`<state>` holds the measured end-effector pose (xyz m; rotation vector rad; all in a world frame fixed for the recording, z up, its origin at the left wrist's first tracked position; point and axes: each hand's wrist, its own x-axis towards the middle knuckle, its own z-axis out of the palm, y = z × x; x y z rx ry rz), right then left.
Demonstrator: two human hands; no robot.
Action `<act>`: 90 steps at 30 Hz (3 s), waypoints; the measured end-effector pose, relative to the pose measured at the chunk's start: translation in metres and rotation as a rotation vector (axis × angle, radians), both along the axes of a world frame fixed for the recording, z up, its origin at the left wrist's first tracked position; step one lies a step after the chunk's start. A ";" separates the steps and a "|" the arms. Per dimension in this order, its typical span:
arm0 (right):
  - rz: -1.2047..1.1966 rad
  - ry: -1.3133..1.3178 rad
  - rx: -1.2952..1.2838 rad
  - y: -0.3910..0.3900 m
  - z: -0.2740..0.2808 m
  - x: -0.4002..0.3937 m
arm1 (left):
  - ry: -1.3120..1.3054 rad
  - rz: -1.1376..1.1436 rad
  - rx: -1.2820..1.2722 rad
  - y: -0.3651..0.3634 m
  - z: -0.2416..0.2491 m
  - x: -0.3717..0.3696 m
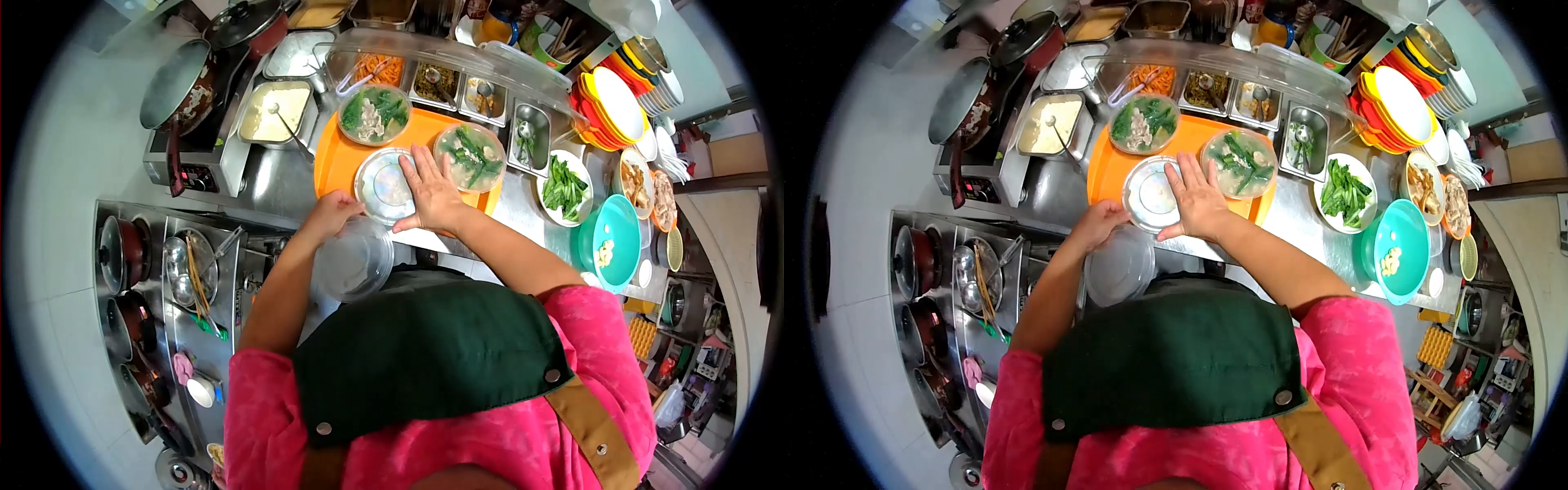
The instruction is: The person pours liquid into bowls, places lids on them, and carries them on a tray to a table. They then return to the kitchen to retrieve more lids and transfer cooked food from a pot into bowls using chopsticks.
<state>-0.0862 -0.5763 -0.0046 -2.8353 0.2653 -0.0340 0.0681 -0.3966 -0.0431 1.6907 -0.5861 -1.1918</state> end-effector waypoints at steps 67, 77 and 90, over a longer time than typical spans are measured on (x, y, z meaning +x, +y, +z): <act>-0.174 0.390 0.042 -0.096 0.027 -0.009 | -0.507 -0.577 0.495 -0.221 0.025 0.009; -0.337 -0.258 1.102 -0.088 0.023 0.009 | -0.159 0.279 0.014 -0.171 0.062 0.047; -0.604 -0.346 0.743 -0.115 -0.041 0.126 | -0.879 0.441 0.290 -0.134 0.023 0.108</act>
